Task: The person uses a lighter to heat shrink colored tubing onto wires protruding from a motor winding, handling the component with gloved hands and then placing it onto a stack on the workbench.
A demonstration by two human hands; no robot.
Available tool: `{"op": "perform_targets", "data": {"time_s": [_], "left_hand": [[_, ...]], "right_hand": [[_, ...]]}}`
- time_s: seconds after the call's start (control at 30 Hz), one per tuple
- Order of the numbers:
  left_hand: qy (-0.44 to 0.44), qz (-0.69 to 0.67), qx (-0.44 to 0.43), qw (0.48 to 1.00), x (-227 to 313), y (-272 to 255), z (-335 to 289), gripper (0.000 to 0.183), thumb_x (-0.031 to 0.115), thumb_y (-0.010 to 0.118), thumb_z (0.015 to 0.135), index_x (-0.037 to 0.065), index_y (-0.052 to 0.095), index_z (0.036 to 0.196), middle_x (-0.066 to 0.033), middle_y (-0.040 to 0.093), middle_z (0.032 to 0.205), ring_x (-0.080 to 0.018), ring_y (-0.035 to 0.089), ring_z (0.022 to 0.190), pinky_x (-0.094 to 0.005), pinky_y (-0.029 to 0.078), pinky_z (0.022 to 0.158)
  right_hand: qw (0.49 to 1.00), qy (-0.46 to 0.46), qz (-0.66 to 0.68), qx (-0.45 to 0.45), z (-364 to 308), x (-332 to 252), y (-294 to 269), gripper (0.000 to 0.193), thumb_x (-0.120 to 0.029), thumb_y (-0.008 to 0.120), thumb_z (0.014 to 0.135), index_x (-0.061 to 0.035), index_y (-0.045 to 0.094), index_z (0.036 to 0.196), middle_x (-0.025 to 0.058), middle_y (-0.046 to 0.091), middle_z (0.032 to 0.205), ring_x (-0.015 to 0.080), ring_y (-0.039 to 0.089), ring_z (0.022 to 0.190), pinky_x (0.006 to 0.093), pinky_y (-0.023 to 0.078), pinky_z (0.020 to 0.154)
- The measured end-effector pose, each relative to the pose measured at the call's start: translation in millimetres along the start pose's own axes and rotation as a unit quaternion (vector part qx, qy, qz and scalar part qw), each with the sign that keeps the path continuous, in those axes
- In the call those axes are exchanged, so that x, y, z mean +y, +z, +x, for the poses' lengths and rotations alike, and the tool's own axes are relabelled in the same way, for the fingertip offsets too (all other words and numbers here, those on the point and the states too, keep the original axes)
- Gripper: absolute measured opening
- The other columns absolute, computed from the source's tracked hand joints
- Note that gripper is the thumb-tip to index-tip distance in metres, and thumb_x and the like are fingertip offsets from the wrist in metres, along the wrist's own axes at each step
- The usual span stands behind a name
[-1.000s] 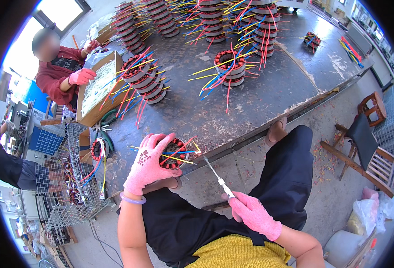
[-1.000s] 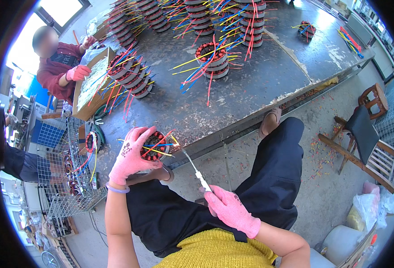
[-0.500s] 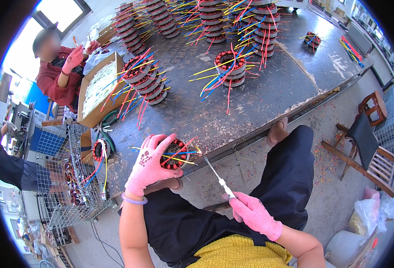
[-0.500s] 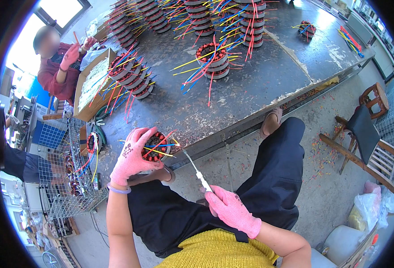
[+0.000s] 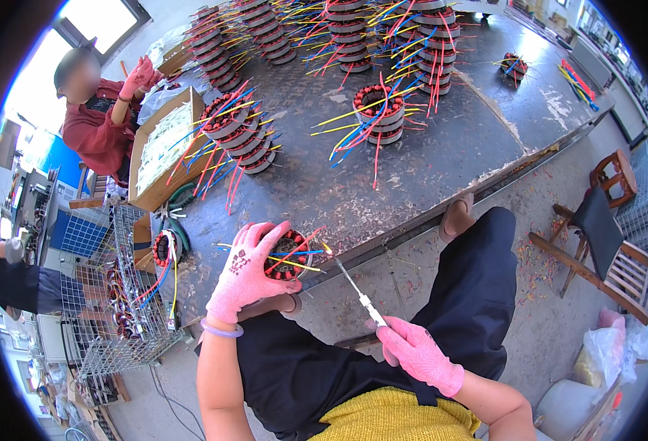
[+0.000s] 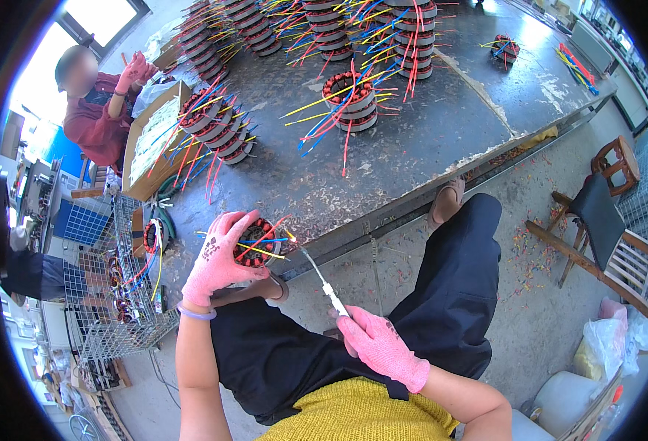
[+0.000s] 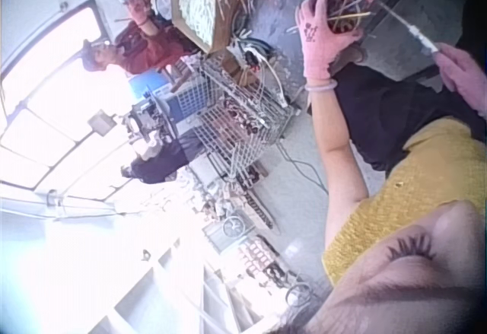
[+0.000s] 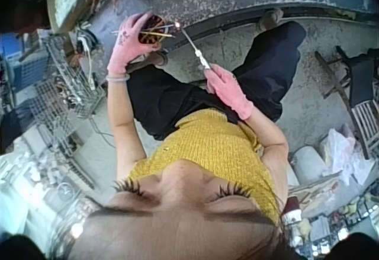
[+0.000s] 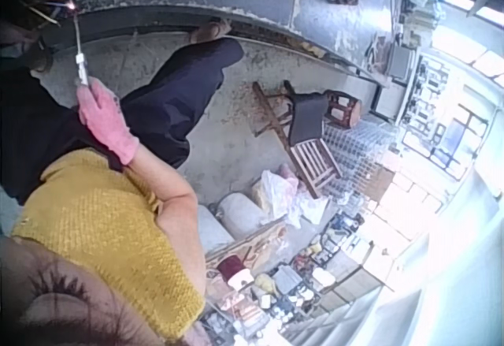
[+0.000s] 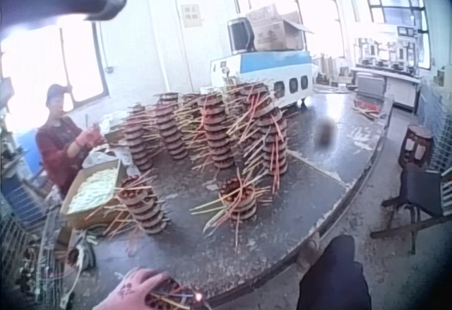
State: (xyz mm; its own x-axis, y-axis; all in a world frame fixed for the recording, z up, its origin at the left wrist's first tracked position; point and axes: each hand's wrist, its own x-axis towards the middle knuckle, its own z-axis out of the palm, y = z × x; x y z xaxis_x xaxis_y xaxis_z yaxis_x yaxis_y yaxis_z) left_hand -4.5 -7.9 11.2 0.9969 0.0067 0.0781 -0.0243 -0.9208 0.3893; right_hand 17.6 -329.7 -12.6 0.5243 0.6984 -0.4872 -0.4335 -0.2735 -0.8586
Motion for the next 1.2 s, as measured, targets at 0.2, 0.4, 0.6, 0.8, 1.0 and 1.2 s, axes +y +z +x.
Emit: {"op": "perform_targets", "data": {"time_s": [0.2, 0.4, 0.6, 0.8, 1.0, 1.2], "left_hand": [[-0.002, -0.006, 0.001, 1.0, 0, 1, 0, 0.099, 0.028, 0.091, 0.052, 0.005, 0.052, 0.14, -0.0177, 0.053, 0.131, -0.0374, 0.05, 0.123, -0.0445, 0.039, 0.109], [0.004, -0.015, 0.014, 1.0, -1, 2, 0, 0.095, 0.034, 0.089, 0.054, 0.008, 0.054, 0.138, -0.0166, 0.055, 0.128, -0.0381, 0.05, 0.12, -0.0469, 0.038, 0.108], [0.004, -0.012, 0.017, 1.0, -2, 3, -1, 0.095, 0.034, 0.09, 0.053, 0.008, 0.054, 0.138, -0.0165, 0.054, 0.128, -0.0383, 0.05, 0.121, -0.0473, 0.038, 0.108], [0.0, -0.013, 0.012, 1.0, -1, 2, -1, 0.096, 0.034, 0.09, 0.053, 0.008, 0.054, 0.138, -0.0163, 0.054, 0.129, -0.0383, 0.049, 0.122, -0.0474, 0.038, 0.109], [0.0, -0.013, 0.012, 1.0, -1, 2, -1, 0.096, 0.034, 0.09, 0.054, 0.009, 0.053, 0.139, -0.0164, 0.054, 0.129, -0.0385, 0.049, 0.122, -0.0474, 0.038, 0.109], [0.001, -0.014, 0.012, 1.0, -1, 3, -1, 0.097, 0.034, 0.09, 0.054, 0.009, 0.052, 0.14, -0.0168, 0.053, 0.13, -0.0389, 0.049, 0.123, -0.048, 0.038, 0.109]], "right_hand": [[1.0, -0.003, 0.001, 0.0, 0, -3, 0, 0.035, -0.024, 0.047, 0.105, 0.0019, 0.059, 0.124, 0.0011, 0.05, 0.066, 0.0084, 0.047, 0.058, 0.0278, 0.041, 0.057], [0.999, -0.007, 0.036, 0.005, 1, 4, 1, 0.033, -0.024, 0.048, 0.105, 0.0022, 0.06, 0.121, 0.0002, 0.051, 0.066, 0.0077, 0.047, 0.058, 0.0276, 0.041, 0.057], [1.0, 0.021, 0.024, 0.0, 0, -1, -1, 0.034, -0.024, 0.048, 0.104, 0.002, 0.06, 0.122, 0.0003, 0.051, 0.066, 0.0079, 0.047, 0.058, 0.0274, 0.041, 0.057], [1.0, 0.001, 0.007, 0.001, 1, 2, 0, 0.035, -0.024, 0.048, 0.104, 0.0019, 0.06, 0.124, 0.0015, 0.052, 0.065, 0.0087, 0.049, 0.058, 0.0279, 0.042, 0.057], [1.0, 0.005, 0.003, 0.002, 2, 3, -1, 0.035, -0.024, 0.048, 0.104, 0.0018, 0.06, 0.124, 0.0022, 0.053, 0.065, 0.0089, 0.05, 0.057, 0.0285, 0.042, 0.057], [1.0, 0.005, 0.017, 0.0, 2, 3, -1, 0.035, -0.024, 0.048, 0.104, 0.0013, 0.06, 0.125, 0.0016, 0.052, 0.065, 0.0085, 0.049, 0.058, 0.0279, 0.042, 0.057]]}}
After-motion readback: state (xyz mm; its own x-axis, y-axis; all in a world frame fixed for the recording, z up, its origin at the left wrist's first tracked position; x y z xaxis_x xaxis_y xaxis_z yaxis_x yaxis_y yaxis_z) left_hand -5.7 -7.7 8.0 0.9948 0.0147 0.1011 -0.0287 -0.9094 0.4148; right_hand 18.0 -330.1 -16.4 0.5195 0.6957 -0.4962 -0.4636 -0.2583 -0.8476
